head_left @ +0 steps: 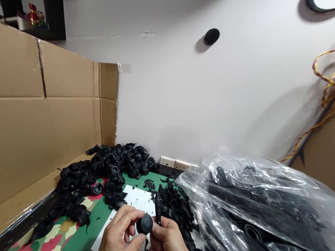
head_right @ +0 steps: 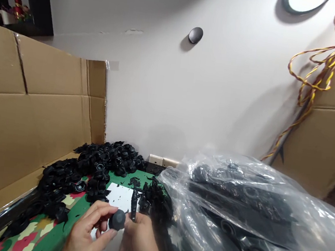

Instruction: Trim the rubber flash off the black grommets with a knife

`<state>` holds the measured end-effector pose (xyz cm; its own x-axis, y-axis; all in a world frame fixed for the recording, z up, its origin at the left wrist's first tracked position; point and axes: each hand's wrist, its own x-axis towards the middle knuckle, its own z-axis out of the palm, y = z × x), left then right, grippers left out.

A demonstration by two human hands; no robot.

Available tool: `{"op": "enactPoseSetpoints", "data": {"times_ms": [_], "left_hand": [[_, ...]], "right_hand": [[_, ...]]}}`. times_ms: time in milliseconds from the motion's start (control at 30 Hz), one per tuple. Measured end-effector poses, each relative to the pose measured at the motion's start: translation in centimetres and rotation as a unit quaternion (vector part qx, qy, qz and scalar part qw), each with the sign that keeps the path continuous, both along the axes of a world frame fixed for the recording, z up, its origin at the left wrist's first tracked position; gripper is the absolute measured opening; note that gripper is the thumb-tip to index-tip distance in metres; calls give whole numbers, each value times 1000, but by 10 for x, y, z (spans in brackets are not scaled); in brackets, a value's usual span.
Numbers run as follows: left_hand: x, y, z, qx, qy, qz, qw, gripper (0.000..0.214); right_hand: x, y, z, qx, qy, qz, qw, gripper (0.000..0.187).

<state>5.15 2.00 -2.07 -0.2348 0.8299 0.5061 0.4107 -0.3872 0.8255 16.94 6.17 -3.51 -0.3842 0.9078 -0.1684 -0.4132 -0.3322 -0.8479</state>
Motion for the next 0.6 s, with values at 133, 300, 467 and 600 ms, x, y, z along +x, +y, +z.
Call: {"op": "enactPoseSetpoints", "data": {"times_ms": [133,300,467,600], "left_hand": [[1,-2,2,-2,-29,-17,999,28],[-1,-2,0,-55,-153,-30,986,25],[-8,2,-8,-178,-287,-95,936,32],[-13,2,-10,-186,-322,-81,925,34]], "right_hand": [[1,-1,1,9,-28,-13,999,32],[-2,-3,-3,29,-61,-20,997,39],[1,-1,-4,70,-122,-40,989,45],[20,-4,13,208,-160,-147,954,46]]}}
